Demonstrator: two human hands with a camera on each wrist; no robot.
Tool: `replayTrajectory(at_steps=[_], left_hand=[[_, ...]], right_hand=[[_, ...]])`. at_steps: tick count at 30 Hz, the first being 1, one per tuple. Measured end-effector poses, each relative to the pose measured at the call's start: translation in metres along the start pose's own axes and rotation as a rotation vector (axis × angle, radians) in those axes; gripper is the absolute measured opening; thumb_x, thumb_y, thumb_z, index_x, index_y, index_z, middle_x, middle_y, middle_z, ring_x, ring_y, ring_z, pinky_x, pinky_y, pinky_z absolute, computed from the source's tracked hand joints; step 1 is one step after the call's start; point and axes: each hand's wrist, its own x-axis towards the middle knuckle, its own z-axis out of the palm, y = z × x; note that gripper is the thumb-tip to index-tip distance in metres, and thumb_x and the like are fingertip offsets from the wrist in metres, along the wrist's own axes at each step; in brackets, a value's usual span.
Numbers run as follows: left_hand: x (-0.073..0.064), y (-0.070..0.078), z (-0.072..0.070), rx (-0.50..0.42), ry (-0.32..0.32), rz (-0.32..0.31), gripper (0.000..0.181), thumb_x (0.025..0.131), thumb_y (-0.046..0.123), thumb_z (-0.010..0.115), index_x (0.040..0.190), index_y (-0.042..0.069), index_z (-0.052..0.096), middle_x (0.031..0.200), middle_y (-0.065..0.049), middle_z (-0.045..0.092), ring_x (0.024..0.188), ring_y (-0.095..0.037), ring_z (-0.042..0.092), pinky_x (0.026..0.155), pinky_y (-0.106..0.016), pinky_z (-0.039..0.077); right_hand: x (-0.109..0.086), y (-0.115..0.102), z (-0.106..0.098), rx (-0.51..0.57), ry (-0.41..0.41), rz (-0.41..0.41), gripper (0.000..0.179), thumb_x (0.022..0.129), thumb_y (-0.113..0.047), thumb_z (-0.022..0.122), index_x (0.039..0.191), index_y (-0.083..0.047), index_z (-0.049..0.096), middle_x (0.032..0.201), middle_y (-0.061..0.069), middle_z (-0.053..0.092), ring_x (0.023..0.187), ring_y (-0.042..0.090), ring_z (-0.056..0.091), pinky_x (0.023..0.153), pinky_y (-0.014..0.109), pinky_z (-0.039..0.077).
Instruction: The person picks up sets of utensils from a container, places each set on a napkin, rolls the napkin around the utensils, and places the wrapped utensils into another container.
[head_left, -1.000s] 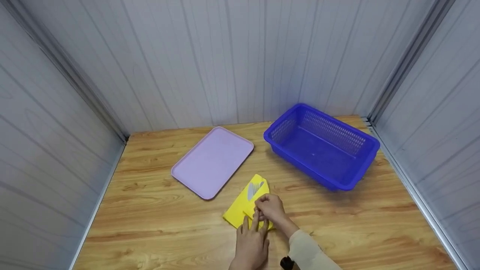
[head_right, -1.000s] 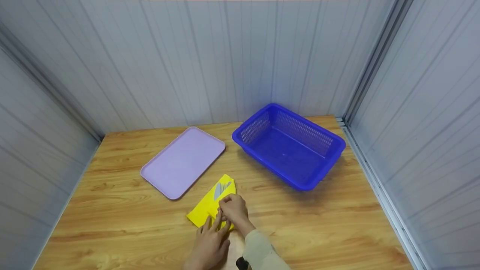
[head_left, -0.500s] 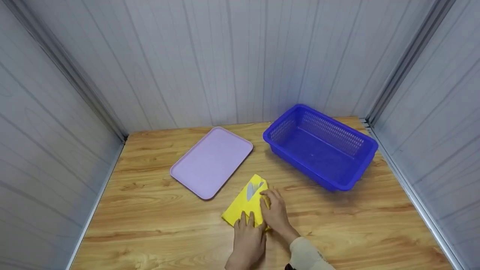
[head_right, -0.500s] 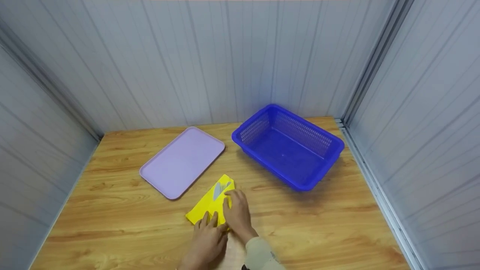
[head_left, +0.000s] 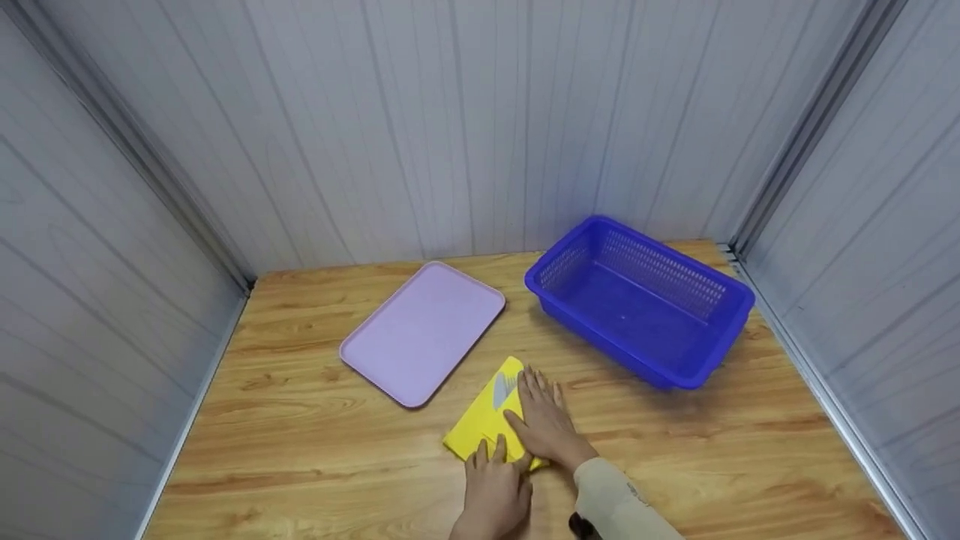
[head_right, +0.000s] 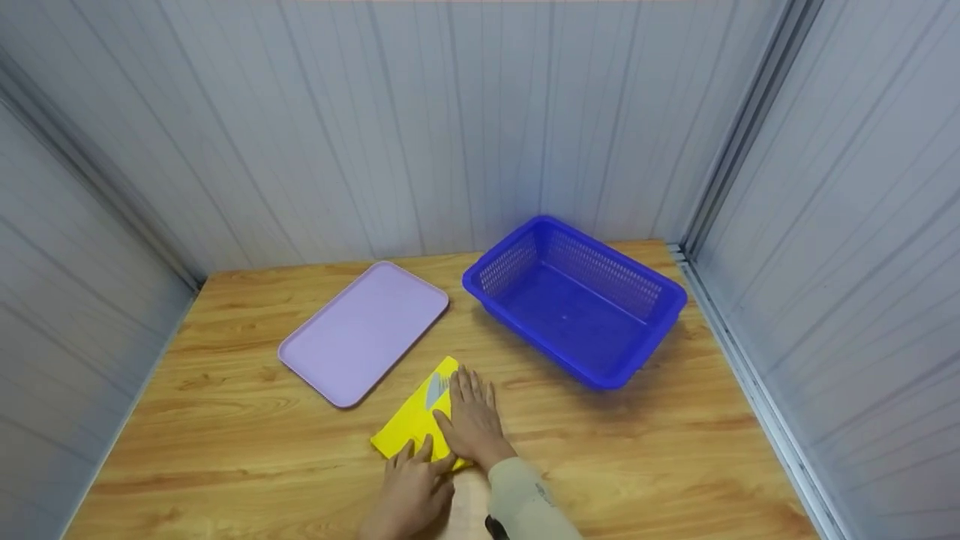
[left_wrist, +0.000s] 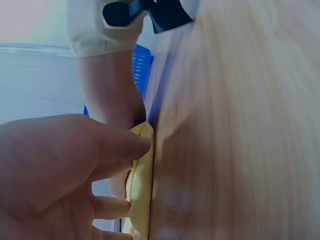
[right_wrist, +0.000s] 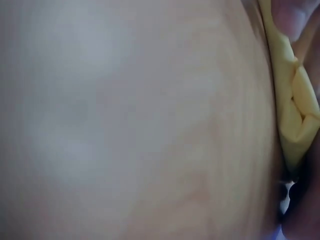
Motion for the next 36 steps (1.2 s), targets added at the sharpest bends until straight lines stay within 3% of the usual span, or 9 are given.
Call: replayTrajectory(at_steps=[7, 15, 18, 21, 25, 27, 31, 34, 36], left_hand=[[0.002, -0.003, -0.005, -0.048, -0.067, -0.024, 0.043, 0.087, 0.026, 0.068, 0.129, 0.028, 0.065, 0.140, -0.025, 0.047, 0.125, -0.057, 0.037, 0.094, -0.070, 0.029], [-0.001, -0.006, -0.007, -0.068, -0.027, -0.030, 0.041, 0.087, 0.025, 0.068, 0.128, 0.028, 0.065, 0.140, -0.026, 0.047, 0.124, -0.058, 0.037, 0.094, -0.071, 0.028], [0.001, -0.005, -0.009, -0.082, -0.023, -0.019, 0.041, 0.087, 0.025, 0.068, 0.128, 0.027, 0.066, 0.139, -0.027, 0.047, 0.125, -0.058, 0.036, 0.095, -0.071, 0.027], [0.000, -0.005, -0.008, -0.082, -0.018, -0.001, 0.041, 0.087, 0.025, 0.067, 0.128, 0.027, 0.066, 0.139, -0.028, 0.047, 0.124, -0.059, 0.036, 0.094, -0.071, 0.028], [0.000, -0.007, -0.006, -0.081, 0.017, 0.014, 0.036, 0.086, 0.023, 0.068, 0.122, 0.027, 0.070, 0.137, -0.028, 0.049, 0.122, -0.060, 0.038, 0.093, -0.071, 0.030], [0.001, -0.008, -0.006, -0.086, 0.018, 0.020, 0.033, 0.086, 0.023, 0.068, 0.118, 0.026, 0.072, 0.137, -0.028, 0.049, 0.122, -0.060, 0.038, 0.092, -0.071, 0.030], [0.005, -0.013, -0.007, -0.128, -0.016, 0.050, 0.032, 0.085, 0.023, 0.068, 0.116, 0.026, 0.073, 0.136, -0.027, 0.050, 0.123, -0.061, 0.036, 0.093, -0.073, 0.028], [0.007, -0.022, -0.011, -0.189, -0.013, 0.079, 0.026, 0.086, 0.023, 0.069, 0.111, 0.025, 0.075, 0.127, -0.019, 0.060, 0.122, -0.052, 0.045, 0.096, -0.071, 0.028], [0.008, -0.028, -0.013, -0.223, 0.038, 0.064, 0.022, 0.087, 0.021, 0.069, 0.107, 0.020, 0.077, 0.117, -0.014, 0.067, 0.118, -0.044, 0.053, 0.097, -0.067, 0.031]], right_hand=[[0.007, 0.003, 0.004, -0.012, 0.008, 0.047, 0.078, 0.101, -0.051, 0.038, 0.152, 0.003, 0.016, 0.159, 0.020, 0.007, 0.146, 0.037, 0.004, 0.110, 0.062, 0.003], [0.010, 0.001, 0.002, 0.004, -0.011, 0.014, 0.080, 0.101, -0.052, 0.037, 0.153, 0.003, 0.012, 0.159, 0.022, 0.004, 0.145, 0.039, 0.002, 0.110, 0.062, 0.001], [0.007, 0.003, -0.007, -0.006, 0.039, -0.050, 0.076, 0.100, -0.046, 0.047, 0.152, 0.001, 0.019, 0.158, 0.024, 0.010, 0.144, 0.041, 0.009, 0.111, 0.060, 0.009], [-0.001, 0.001, -0.020, -0.017, 0.106, -0.186, 0.059, 0.096, -0.031, 0.061, 0.144, -0.001, 0.043, 0.152, 0.021, 0.032, 0.140, 0.037, 0.028, 0.109, 0.054, 0.025], [-0.013, -0.007, -0.032, -0.050, 0.066, -0.368, 0.030, 0.093, -0.015, 0.066, 0.122, -0.009, 0.066, 0.132, 0.011, 0.057, 0.124, 0.026, 0.052, 0.097, 0.042, 0.045], [-0.017, -0.011, -0.033, -0.080, 0.005, -0.386, 0.025, 0.095, -0.013, 0.062, 0.118, -0.013, 0.070, 0.128, 0.009, 0.060, 0.119, 0.024, 0.055, 0.095, 0.039, 0.047], [-0.023, -0.015, -0.028, -0.160, -0.073, -0.335, 0.027, 0.097, -0.013, 0.059, 0.120, -0.017, 0.070, 0.133, 0.009, 0.056, 0.124, 0.026, 0.051, 0.100, 0.040, 0.043], [-0.025, -0.015, -0.023, -0.187, -0.062, -0.342, 0.028, 0.096, -0.012, 0.060, 0.121, -0.018, 0.070, 0.133, 0.009, 0.056, 0.124, 0.026, 0.051, 0.101, 0.040, 0.042], [-0.028, -0.013, -0.022, -0.186, -0.047, -0.360, 0.028, 0.095, -0.012, 0.060, 0.121, -0.017, 0.070, 0.132, 0.009, 0.056, 0.122, 0.025, 0.051, 0.100, 0.039, 0.043]])
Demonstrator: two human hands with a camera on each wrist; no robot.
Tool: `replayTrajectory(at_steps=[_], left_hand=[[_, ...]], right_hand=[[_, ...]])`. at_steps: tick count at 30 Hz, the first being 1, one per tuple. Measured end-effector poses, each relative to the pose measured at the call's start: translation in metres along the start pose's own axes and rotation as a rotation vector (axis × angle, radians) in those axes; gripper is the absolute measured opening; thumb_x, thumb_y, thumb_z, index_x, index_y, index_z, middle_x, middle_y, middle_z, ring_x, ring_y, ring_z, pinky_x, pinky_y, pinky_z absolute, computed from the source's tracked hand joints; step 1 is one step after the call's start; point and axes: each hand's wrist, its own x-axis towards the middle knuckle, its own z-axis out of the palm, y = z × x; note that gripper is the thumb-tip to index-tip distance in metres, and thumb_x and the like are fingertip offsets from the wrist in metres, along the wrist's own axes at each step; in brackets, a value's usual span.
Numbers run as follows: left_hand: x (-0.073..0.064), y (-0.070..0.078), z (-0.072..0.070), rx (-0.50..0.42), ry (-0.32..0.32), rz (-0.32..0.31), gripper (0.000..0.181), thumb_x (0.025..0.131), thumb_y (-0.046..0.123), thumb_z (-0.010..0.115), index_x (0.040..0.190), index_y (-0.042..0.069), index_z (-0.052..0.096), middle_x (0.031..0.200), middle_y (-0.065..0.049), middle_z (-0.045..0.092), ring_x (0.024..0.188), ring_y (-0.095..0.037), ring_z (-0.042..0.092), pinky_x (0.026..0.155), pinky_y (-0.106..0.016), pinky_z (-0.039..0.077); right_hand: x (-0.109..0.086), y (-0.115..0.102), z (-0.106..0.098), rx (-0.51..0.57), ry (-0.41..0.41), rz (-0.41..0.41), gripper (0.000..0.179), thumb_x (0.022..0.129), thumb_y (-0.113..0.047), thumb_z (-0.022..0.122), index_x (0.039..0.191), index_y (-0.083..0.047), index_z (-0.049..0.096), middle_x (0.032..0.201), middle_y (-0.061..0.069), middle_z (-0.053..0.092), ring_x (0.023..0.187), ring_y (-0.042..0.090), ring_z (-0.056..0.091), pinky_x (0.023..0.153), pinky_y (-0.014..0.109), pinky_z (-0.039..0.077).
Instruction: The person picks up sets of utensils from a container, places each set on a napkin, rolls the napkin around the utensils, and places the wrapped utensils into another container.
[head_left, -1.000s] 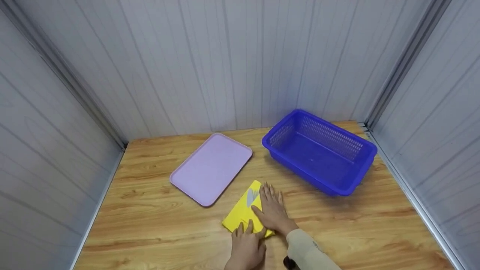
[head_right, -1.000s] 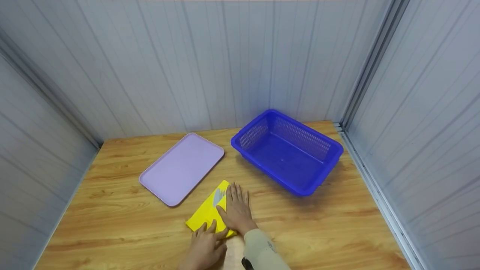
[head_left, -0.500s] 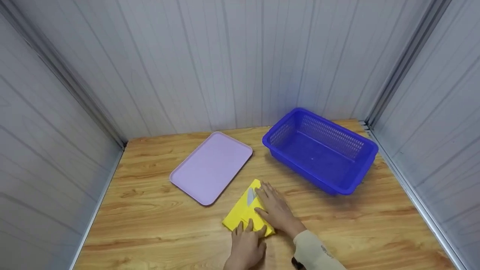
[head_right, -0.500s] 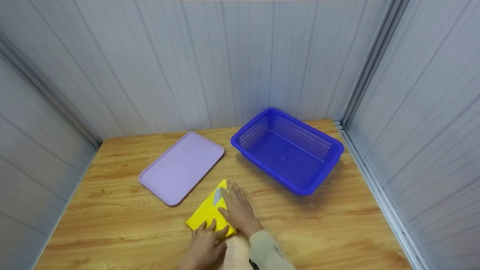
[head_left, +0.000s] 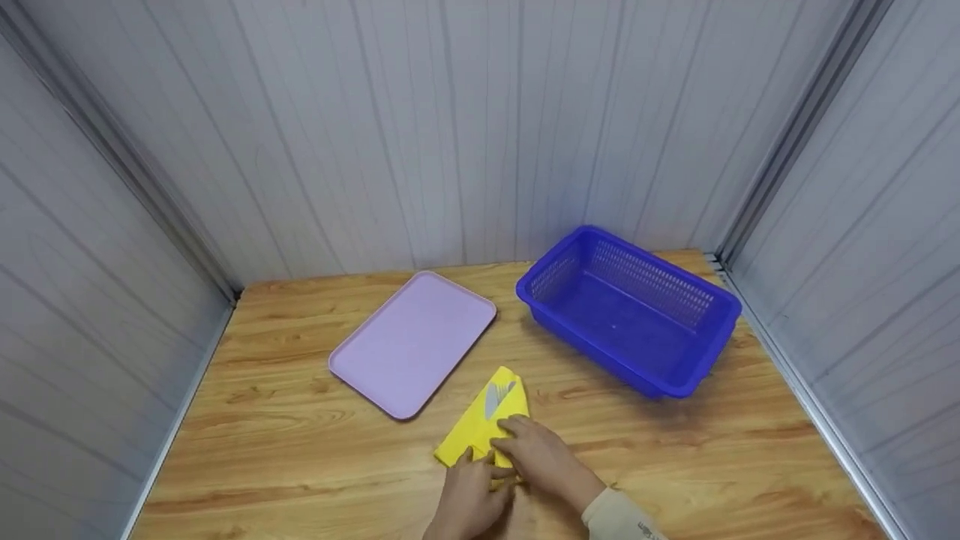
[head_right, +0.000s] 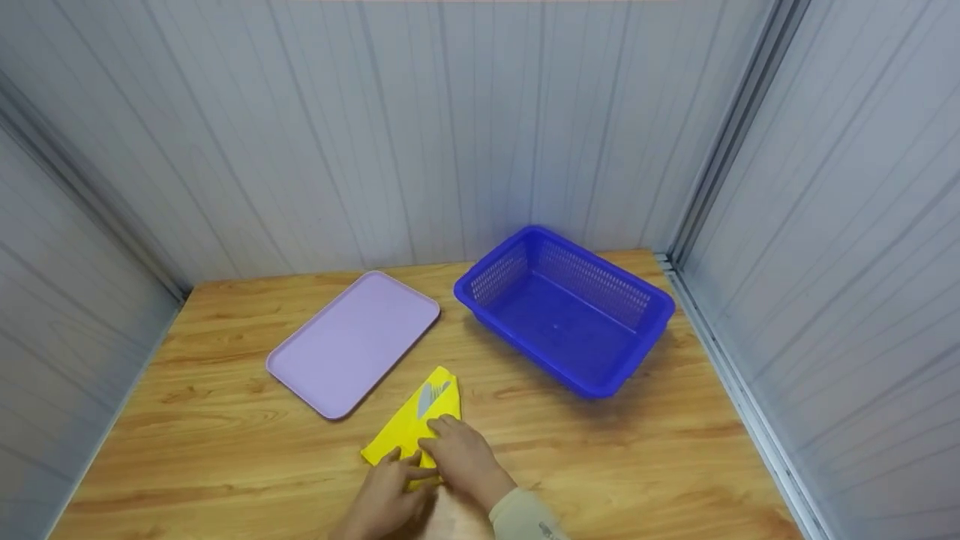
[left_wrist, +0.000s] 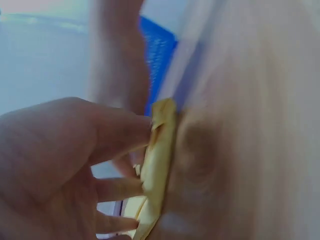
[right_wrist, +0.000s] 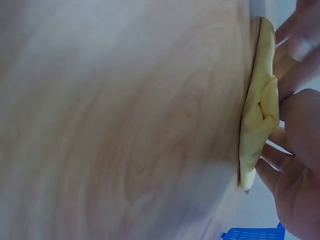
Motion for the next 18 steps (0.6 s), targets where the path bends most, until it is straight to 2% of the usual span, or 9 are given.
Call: replayTrajectory(at_steps=[1, 3, 5, 8, 11, 15, 18], left_hand=[[0.001, -0.003, -0.004, -0.003, 0.039, -0.028, 0.020, 0.087, 0.021, 0.070, 0.105, 0.018, 0.077, 0.114, -0.012, 0.069, 0.116, -0.043, 0.055, 0.096, -0.066, 0.033], [0.001, -0.008, -0.009, 0.026, 0.159, -0.100, 0.020, 0.087, 0.021, 0.071, 0.104, 0.013, 0.077, 0.112, -0.012, 0.069, 0.114, -0.042, 0.056, 0.094, -0.063, 0.038], [-0.001, -0.012, -0.009, 0.062, 0.265, -0.193, 0.027, 0.085, 0.021, 0.072, 0.109, 0.009, 0.073, 0.117, -0.018, 0.064, 0.114, -0.046, 0.054, 0.089, -0.062, 0.042], [-0.002, -0.017, -0.010, 0.054, 0.358, -0.314, 0.038, 0.084, 0.021, 0.073, 0.118, 0.005, 0.067, 0.120, -0.021, 0.060, 0.109, -0.042, 0.053, 0.084, -0.056, 0.046], [0.000, -0.018, -0.013, -0.066, 0.373, -0.388, 0.041, 0.084, 0.017, 0.074, 0.120, 0.000, 0.063, 0.115, -0.018, 0.062, 0.105, -0.037, 0.056, 0.086, -0.051, 0.047], [0.005, -0.020, -0.020, -0.262, 0.363, -0.408, 0.045, 0.085, 0.012, 0.073, 0.122, -0.008, 0.058, 0.117, -0.022, 0.062, 0.112, -0.040, 0.057, 0.092, -0.051, 0.045], [0.007, -0.024, -0.024, -0.358, 0.348, -0.434, 0.048, 0.084, 0.011, 0.073, 0.122, -0.012, 0.055, 0.116, -0.025, 0.062, 0.109, -0.039, 0.059, 0.089, -0.049, 0.048]], right_hand=[[0.001, 0.000, 0.000, -0.007, 0.013, -0.011, 0.028, 0.095, -0.012, 0.060, 0.121, -0.017, 0.070, 0.131, 0.009, 0.057, 0.121, 0.025, 0.052, 0.099, 0.039, 0.043], [0.002, 0.000, -0.001, -0.023, 0.041, -0.029, 0.027, 0.095, -0.012, 0.061, 0.120, -0.017, 0.070, 0.130, 0.010, 0.058, 0.119, 0.025, 0.053, 0.098, 0.039, 0.044], [-0.002, 0.000, 0.000, -0.037, 0.048, -0.028, 0.027, 0.096, -0.012, 0.059, 0.120, -0.017, 0.070, 0.130, 0.010, 0.058, 0.120, 0.026, 0.052, 0.099, 0.040, 0.043], [-0.004, 0.002, 0.002, -0.052, 0.054, -0.025, 0.027, 0.096, -0.012, 0.058, 0.120, -0.016, 0.070, 0.130, 0.011, 0.058, 0.120, 0.026, 0.052, 0.101, 0.041, 0.041], [-0.006, 0.003, 0.002, -0.038, 0.038, -0.019, 0.027, 0.097, -0.013, 0.058, 0.121, -0.016, 0.070, 0.130, 0.011, 0.058, 0.121, 0.026, 0.052, 0.101, 0.042, 0.041], [-0.003, 0.002, 0.003, -0.018, 0.040, -0.029, 0.027, 0.096, -0.014, 0.059, 0.121, -0.015, 0.070, 0.129, 0.011, 0.058, 0.120, 0.027, 0.052, 0.100, 0.043, 0.042], [0.001, 0.002, 0.005, -0.014, 0.048, -0.033, 0.027, 0.097, -0.016, 0.058, 0.121, -0.016, 0.070, 0.130, 0.011, 0.058, 0.119, 0.026, 0.052, 0.100, 0.042, 0.042]])
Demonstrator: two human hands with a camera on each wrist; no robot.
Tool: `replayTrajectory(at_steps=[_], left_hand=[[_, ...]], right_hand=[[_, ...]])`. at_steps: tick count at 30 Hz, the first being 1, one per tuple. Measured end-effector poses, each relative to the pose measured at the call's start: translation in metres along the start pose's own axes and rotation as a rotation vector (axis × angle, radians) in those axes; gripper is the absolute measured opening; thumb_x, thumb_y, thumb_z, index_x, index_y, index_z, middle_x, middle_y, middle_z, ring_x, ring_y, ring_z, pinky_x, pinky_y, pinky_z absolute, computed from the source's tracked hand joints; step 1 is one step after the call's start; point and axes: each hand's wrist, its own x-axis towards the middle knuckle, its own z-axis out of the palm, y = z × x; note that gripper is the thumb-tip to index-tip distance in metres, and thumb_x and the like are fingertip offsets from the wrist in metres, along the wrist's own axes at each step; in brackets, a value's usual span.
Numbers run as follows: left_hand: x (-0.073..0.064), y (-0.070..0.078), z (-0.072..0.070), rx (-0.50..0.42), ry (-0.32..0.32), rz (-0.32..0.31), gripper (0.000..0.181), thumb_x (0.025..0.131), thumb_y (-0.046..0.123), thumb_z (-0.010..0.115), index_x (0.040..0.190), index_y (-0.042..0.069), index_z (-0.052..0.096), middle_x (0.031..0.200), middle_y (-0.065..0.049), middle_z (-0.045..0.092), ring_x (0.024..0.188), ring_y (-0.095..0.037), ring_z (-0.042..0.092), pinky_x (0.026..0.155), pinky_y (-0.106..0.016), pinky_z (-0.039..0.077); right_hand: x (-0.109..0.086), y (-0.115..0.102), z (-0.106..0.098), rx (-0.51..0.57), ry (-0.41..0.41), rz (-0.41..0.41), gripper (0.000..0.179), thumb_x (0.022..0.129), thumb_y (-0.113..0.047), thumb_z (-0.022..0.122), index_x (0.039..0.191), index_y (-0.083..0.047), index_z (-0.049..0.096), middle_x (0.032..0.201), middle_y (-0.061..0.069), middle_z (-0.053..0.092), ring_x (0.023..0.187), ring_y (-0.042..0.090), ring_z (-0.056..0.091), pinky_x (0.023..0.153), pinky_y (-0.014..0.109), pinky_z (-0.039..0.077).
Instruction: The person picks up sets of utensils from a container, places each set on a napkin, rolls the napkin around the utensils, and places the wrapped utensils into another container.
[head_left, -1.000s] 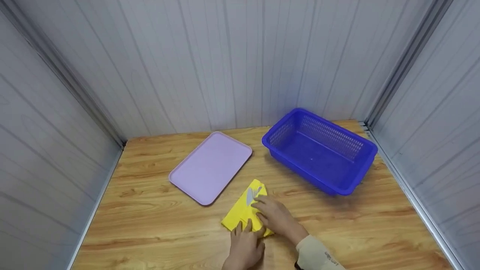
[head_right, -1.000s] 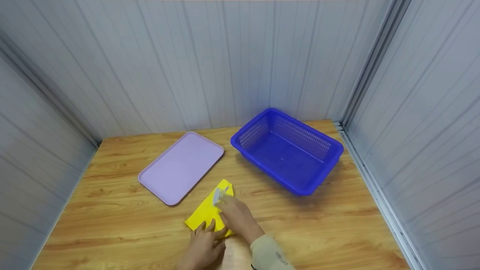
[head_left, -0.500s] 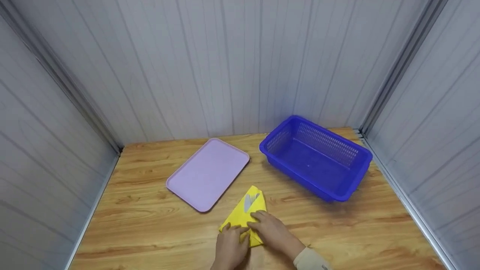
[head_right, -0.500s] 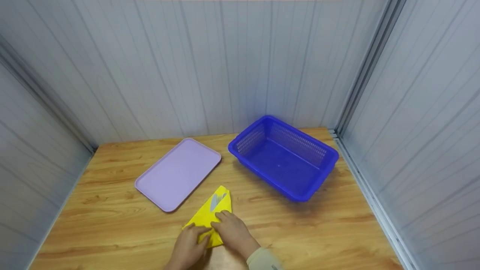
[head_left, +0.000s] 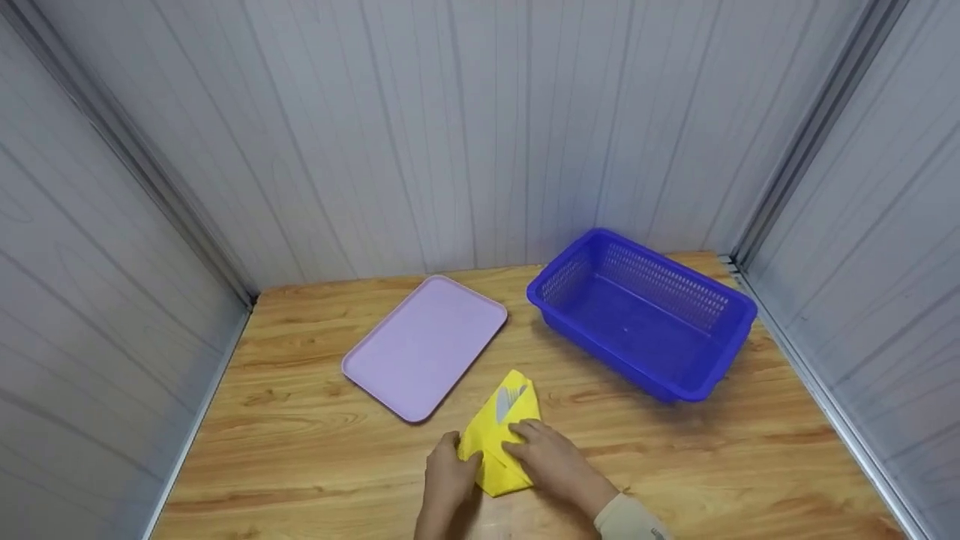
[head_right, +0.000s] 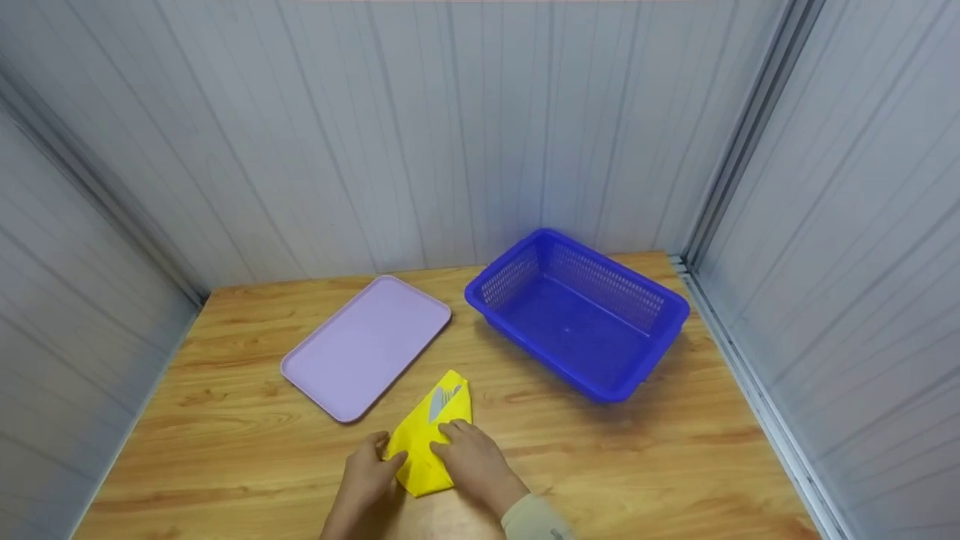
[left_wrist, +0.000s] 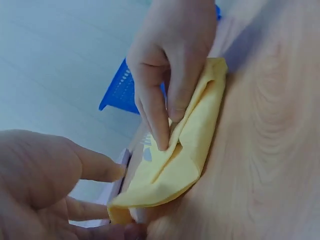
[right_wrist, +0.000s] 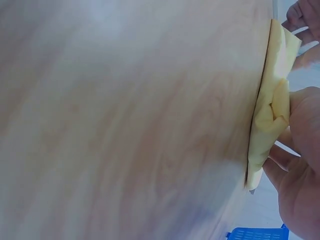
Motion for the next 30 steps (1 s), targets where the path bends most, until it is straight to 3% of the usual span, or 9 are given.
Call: replayTrajectory(at_steps=[5, 8, 11, 13, 16, 19, 23, 27, 30], left_hand=[[-0.001, -0.001, -0.004, -0.076, -0.043, -0.101, 0.047, 0.081, 0.012, 0.075, 0.116, -0.015, 0.056, 0.102, -0.019, 0.064, 0.093, -0.028, 0.061, 0.076, -0.040, 0.052], [-0.002, 0.000, -0.004, -0.176, -0.055, -0.170, 0.054, 0.080, 0.011, 0.076, 0.121, -0.016, 0.051, 0.099, -0.018, 0.062, 0.087, -0.024, 0.059, 0.070, -0.035, 0.051], [-0.005, 0.000, -0.001, -0.255, -0.031, -0.183, 0.059, 0.080, 0.010, 0.076, 0.123, -0.017, 0.048, 0.092, -0.016, 0.062, 0.078, -0.022, 0.059, 0.064, -0.033, 0.050], [-0.008, -0.001, 0.003, -0.233, -0.011, -0.145, 0.052, 0.080, 0.012, 0.077, 0.117, -0.016, 0.054, 0.085, -0.013, 0.063, 0.073, -0.020, 0.059, 0.062, -0.033, 0.050], [-0.013, -0.004, 0.010, -0.114, 0.023, -0.044, 0.027, 0.079, 0.014, 0.077, 0.092, -0.008, 0.065, 0.074, -0.006, 0.062, 0.065, -0.017, 0.055, 0.056, -0.032, 0.047], [-0.015, -0.006, 0.017, -0.056, 0.032, 0.022, 0.014, 0.081, 0.012, 0.073, 0.075, 0.002, 0.066, 0.063, 0.001, 0.055, 0.055, -0.012, 0.049, 0.048, -0.028, 0.041], [-0.016, -0.001, 0.025, -0.042, 0.113, 0.110, 0.014, 0.081, 0.010, 0.071, 0.070, 0.007, 0.064, 0.058, 0.005, 0.051, 0.050, -0.008, 0.043, 0.044, -0.023, 0.036], [-0.017, 0.010, 0.036, 0.024, 0.256, 0.274, 0.020, 0.077, 0.008, 0.074, 0.064, 0.011, 0.058, 0.064, 0.004, 0.053, 0.055, -0.009, 0.047, 0.048, -0.024, 0.041], [-0.018, 0.017, 0.047, 0.057, 0.305, 0.398, 0.018, 0.074, 0.004, 0.075, 0.066, 0.010, 0.060, 0.078, 0.000, 0.060, 0.068, -0.013, 0.059, 0.057, -0.026, 0.049]], right_hand=[[0.002, 0.001, -0.001, 0.008, -0.036, 0.026, 0.028, 0.099, -0.020, 0.056, 0.124, -0.018, 0.068, 0.133, 0.009, 0.055, 0.123, 0.026, 0.050, 0.103, 0.042, 0.039], [0.002, 0.002, -0.001, 0.018, -0.054, 0.033, 0.029, 0.100, -0.022, 0.054, 0.126, -0.019, 0.067, 0.135, 0.009, 0.054, 0.125, 0.026, 0.048, 0.104, 0.043, 0.038], [0.001, 0.004, -0.002, 0.036, -0.048, 0.033, 0.029, 0.100, -0.023, 0.054, 0.126, -0.018, 0.066, 0.135, 0.009, 0.053, 0.126, 0.026, 0.047, 0.104, 0.044, 0.037], [-0.001, 0.005, -0.002, 0.043, -0.037, 0.033, 0.029, 0.100, -0.023, 0.054, 0.126, -0.018, 0.066, 0.135, 0.009, 0.053, 0.125, 0.026, 0.047, 0.104, 0.044, 0.037], [-0.006, 0.006, 0.001, 0.053, -0.008, 0.017, 0.028, 0.099, -0.022, 0.056, 0.125, -0.017, 0.067, 0.133, 0.010, 0.055, 0.124, 0.026, 0.048, 0.103, 0.045, 0.038], [-0.009, 0.005, 0.005, 0.069, 0.014, 0.000, 0.028, 0.098, -0.019, 0.056, 0.123, -0.017, 0.068, 0.132, 0.010, 0.056, 0.122, 0.027, 0.049, 0.101, 0.046, 0.039], [-0.007, 0.003, 0.007, 0.098, 0.017, -0.006, 0.030, 0.098, -0.012, 0.052, 0.123, -0.018, 0.068, 0.131, 0.010, 0.056, 0.121, 0.028, 0.049, 0.099, 0.049, 0.040], [-0.001, 0.003, 0.004, 0.109, 0.020, 0.034, 0.028, 0.099, -0.013, 0.052, 0.119, -0.019, 0.070, 0.130, 0.005, 0.057, 0.122, 0.026, 0.049, 0.098, 0.048, 0.040], [-0.001, 0.004, 0.003, 0.127, 0.036, 0.072, 0.019, 0.096, -0.015, 0.058, 0.108, -0.014, 0.074, 0.127, 0.004, 0.059, 0.120, 0.025, 0.050, 0.097, 0.049, 0.040]])
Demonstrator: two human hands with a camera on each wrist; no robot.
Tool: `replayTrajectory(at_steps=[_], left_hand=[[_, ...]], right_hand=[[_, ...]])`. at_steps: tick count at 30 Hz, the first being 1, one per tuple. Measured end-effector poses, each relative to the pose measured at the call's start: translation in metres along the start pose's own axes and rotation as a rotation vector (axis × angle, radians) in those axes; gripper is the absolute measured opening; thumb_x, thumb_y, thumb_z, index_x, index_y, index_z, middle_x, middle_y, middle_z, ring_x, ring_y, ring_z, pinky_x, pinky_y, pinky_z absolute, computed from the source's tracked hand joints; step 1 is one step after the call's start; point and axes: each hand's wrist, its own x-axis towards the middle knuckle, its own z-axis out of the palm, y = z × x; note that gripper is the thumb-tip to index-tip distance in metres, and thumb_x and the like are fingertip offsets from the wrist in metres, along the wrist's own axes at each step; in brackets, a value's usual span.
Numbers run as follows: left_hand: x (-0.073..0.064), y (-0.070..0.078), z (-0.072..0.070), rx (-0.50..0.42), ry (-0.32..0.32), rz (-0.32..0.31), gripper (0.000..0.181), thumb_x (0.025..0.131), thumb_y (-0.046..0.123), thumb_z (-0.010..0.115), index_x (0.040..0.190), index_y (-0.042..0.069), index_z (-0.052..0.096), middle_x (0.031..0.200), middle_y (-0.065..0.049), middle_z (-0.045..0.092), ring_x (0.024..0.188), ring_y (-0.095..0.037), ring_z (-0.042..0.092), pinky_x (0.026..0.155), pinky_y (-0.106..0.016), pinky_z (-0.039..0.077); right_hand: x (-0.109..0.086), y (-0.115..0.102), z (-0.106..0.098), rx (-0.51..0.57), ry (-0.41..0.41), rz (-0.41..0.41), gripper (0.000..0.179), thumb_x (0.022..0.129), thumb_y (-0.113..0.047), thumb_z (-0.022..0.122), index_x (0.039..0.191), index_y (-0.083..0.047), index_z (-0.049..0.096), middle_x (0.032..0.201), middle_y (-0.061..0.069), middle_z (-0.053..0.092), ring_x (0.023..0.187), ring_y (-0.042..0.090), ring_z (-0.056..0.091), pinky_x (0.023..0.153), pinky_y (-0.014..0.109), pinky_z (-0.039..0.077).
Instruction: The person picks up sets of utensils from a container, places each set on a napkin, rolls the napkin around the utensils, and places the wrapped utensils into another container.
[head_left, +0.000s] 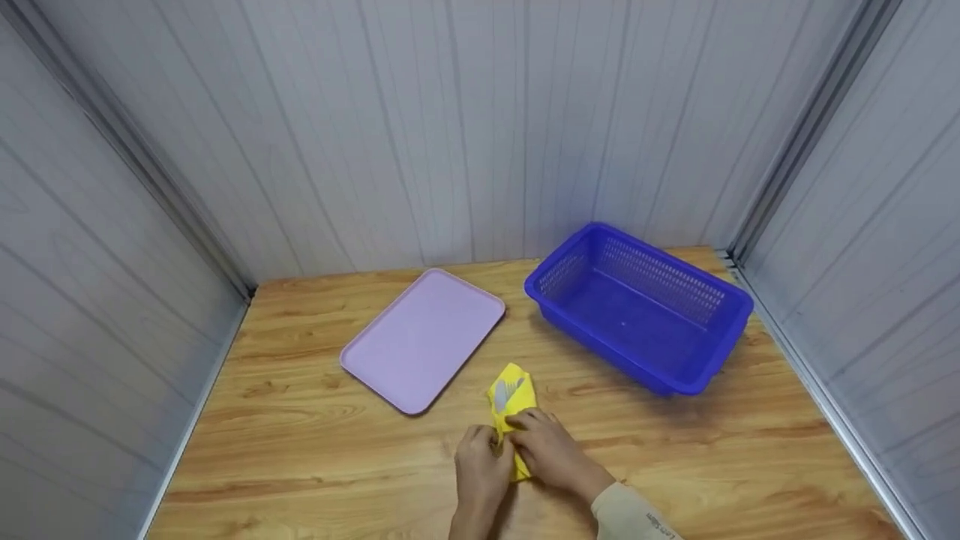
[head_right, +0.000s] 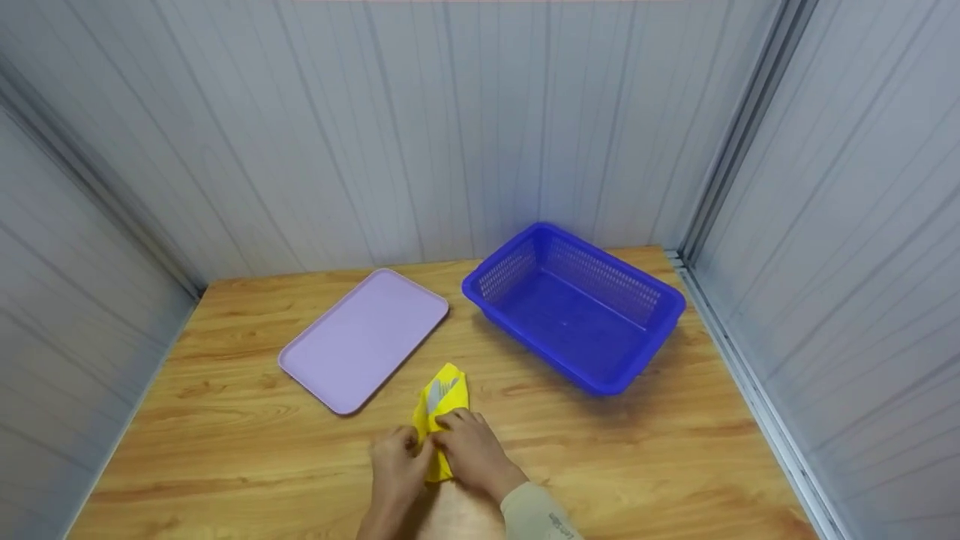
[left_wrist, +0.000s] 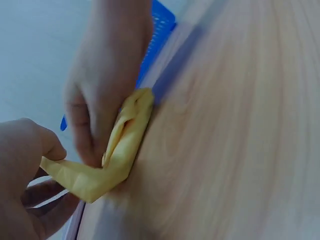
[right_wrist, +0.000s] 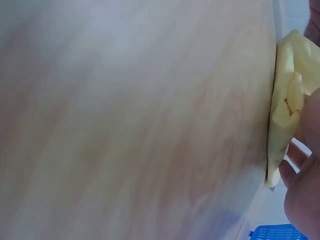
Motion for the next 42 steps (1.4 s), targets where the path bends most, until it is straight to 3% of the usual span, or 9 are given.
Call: replayTrajectory(at_steps=[7, 11, 14, 18, 26, 31, 35, 38, 42], left_hand=[[-0.004, 0.007, 0.020, -0.053, 0.021, 0.214, 0.016, 0.073, -0.005, 0.073, 0.074, 0.006, 0.061, 0.100, -0.014, 0.066, 0.090, -0.025, 0.067, 0.073, -0.030, 0.055], [-0.005, 0.007, 0.029, -0.083, 0.002, 0.279, 0.016, 0.077, -0.007, 0.071, 0.083, 0.003, 0.061, 0.097, -0.011, 0.066, 0.086, -0.021, 0.066, 0.071, -0.026, 0.054], [-0.006, 0.008, 0.034, -0.114, -0.009, 0.277, 0.016, 0.081, -0.005, 0.071, 0.095, -0.002, 0.064, 0.096, -0.011, 0.065, 0.087, -0.020, 0.066, 0.071, -0.026, 0.054], [-0.007, 0.008, 0.039, -0.136, -0.029, 0.253, 0.016, 0.087, 0.000, 0.069, 0.102, -0.003, 0.063, 0.100, -0.013, 0.066, 0.096, -0.025, 0.066, 0.078, -0.031, 0.054], [-0.012, 0.011, 0.044, -0.122, -0.080, 0.242, 0.014, 0.091, 0.000, 0.065, 0.103, -0.005, 0.063, 0.101, -0.016, 0.066, 0.112, -0.036, 0.060, 0.096, -0.042, 0.044], [-0.008, 0.015, 0.045, -0.080, -0.111, 0.230, 0.015, 0.090, -0.001, 0.064, 0.104, -0.006, 0.063, 0.103, -0.018, 0.067, 0.110, -0.031, 0.062, 0.103, -0.042, 0.037], [-0.012, 0.017, 0.045, -0.004, -0.186, 0.230, 0.007, 0.090, -0.001, 0.063, 0.097, -0.001, 0.064, 0.107, -0.020, 0.065, 0.113, -0.033, 0.059, 0.108, -0.045, 0.031], [-0.017, 0.019, 0.043, 0.014, -0.267, 0.201, 0.017, 0.093, 0.004, 0.059, 0.108, -0.003, 0.062, 0.119, -0.025, 0.060, 0.124, -0.040, 0.049, 0.107, -0.053, 0.029], [-0.019, 0.021, 0.041, -0.096, -0.395, 0.095, 0.041, 0.099, 0.014, 0.050, 0.134, -0.006, 0.044, 0.135, -0.026, 0.050, 0.136, -0.042, 0.032, 0.109, -0.056, 0.021]], right_hand=[[0.004, 0.002, -0.002, 0.184, 0.197, 0.166, 0.026, 0.079, 0.004, 0.067, 0.105, 0.001, 0.065, 0.114, 0.014, 0.056, 0.108, 0.031, 0.050, 0.092, 0.051, 0.040], [0.007, 0.009, -0.005, 0.324, 0.177, 0.325, 0.021, 0.082, 0.004, 0.066, 0.098, -0.007, 0.059, 0.088, 0.001, 0.055, 0.081, 0.017, 0.052, 0.074, 0.036, 0.047], [0.006, 0.014, -0.006, 0.373, 0.088, 0.414, 0.013, 0.086, 0.003, 0.061, 0.089, -0.009, 0.062, 0.074, -0.005, 0.055, 0.067, 0.010, 0.049, 0.062, 0.030, 0.046], [0.006, 0.018, -0.006, 0.378, 0.051, 0.472, 0.012, 0.084, 0.002, 0.060, 0.086, -0.007, 0.068, 0.068, -0.004, 0.056, 0.060, 0.010, 0.048, 0.059, 0.030, 0.045], [0.002, 0.027, -0.011, 0.616, -0.005, 0.444, 0.019, 0.084, -0.009, 0.071, 0.103, -0.003, 0.069, 0.083, -0.002, 0.066, 0.072, 0.010, 0.056, 0.069, 0.027, 0.049], [-0.005, 0.036, -0.025, 1.056, -0.154, 0.393, 0.046, 0.084, 0.001, 0.062, 0.130, 0.003, 0.056, 0.115, 0.010, 0.065, 0.097, 0.019, 0.060, 0.082, 0.032, 0.051], [-0.014, 0.042, -0.029, 1.434, -0.275, 0.475, 0.058, 0.086, 0.003, 0.053, 0.142, 0.010, 0.037, 0.128, 0.017, 0.057, 0.110, 0.025, 0.059, 0.089, 0.039, 0.050], [-0.018, 0.043, -0.025, 1.530, -0.237, 0.533, 0.048, 0.095, -0.005, 0.053, 0.137, 0.014, 0.040, 0.122, 0.018, 0.060, 0.107, 0.025, 0.061, 0.088, 0.039, 0.050], [-0.017, 0.038, -0.017, 1.364, -0.053, 0.635, 0.028, 0.097, -0.012, 0.058, 0.116, 0.009, 0.060, 0.097, 0.010, 0.068, 0.084, 0.016, 0.064, 0.071, 0.030, 0.054]])
